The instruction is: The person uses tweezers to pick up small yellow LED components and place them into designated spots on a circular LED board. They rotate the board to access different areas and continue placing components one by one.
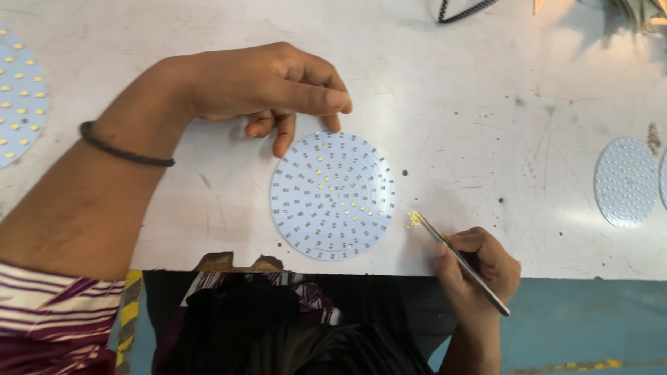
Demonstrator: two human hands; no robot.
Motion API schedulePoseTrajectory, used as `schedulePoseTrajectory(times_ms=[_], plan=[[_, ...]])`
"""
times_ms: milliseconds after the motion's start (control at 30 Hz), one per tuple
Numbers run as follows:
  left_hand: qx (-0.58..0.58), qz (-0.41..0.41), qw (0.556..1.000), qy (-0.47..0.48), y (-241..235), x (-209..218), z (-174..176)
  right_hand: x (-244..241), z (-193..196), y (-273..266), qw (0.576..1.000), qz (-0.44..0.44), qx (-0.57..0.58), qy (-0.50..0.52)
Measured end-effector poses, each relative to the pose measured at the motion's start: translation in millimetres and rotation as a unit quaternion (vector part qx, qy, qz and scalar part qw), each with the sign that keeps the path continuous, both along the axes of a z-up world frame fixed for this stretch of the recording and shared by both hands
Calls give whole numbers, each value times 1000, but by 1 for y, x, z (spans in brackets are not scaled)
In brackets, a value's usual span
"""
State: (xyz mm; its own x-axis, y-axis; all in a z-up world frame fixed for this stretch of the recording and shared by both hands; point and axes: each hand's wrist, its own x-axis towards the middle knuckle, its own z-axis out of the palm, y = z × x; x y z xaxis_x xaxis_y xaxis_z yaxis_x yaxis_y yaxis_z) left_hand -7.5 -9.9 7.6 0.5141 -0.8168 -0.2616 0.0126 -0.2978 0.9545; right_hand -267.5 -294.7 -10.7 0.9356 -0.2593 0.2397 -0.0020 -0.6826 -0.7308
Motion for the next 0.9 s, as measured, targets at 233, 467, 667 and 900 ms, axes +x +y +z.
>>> schedulePoseTrajectory(times_ms=[233, 467, 667, 900], plan=[[-55, -22, 998, 10, 2, 3, -6, -4, -9, -12, 999, 46, -22, -18], [-40, -14, 999, 1, 2, 2, -4, 4, -6, -7, 997, 49, -57, -21], [-52, -14, 999, 4, 1, 2, -4, 5, -5, -7, 997, 43, -69, -3], [-38, -9, 999, 0, 1, 2, -4, 2, -2, -10, 997, 66, -32, 13]])
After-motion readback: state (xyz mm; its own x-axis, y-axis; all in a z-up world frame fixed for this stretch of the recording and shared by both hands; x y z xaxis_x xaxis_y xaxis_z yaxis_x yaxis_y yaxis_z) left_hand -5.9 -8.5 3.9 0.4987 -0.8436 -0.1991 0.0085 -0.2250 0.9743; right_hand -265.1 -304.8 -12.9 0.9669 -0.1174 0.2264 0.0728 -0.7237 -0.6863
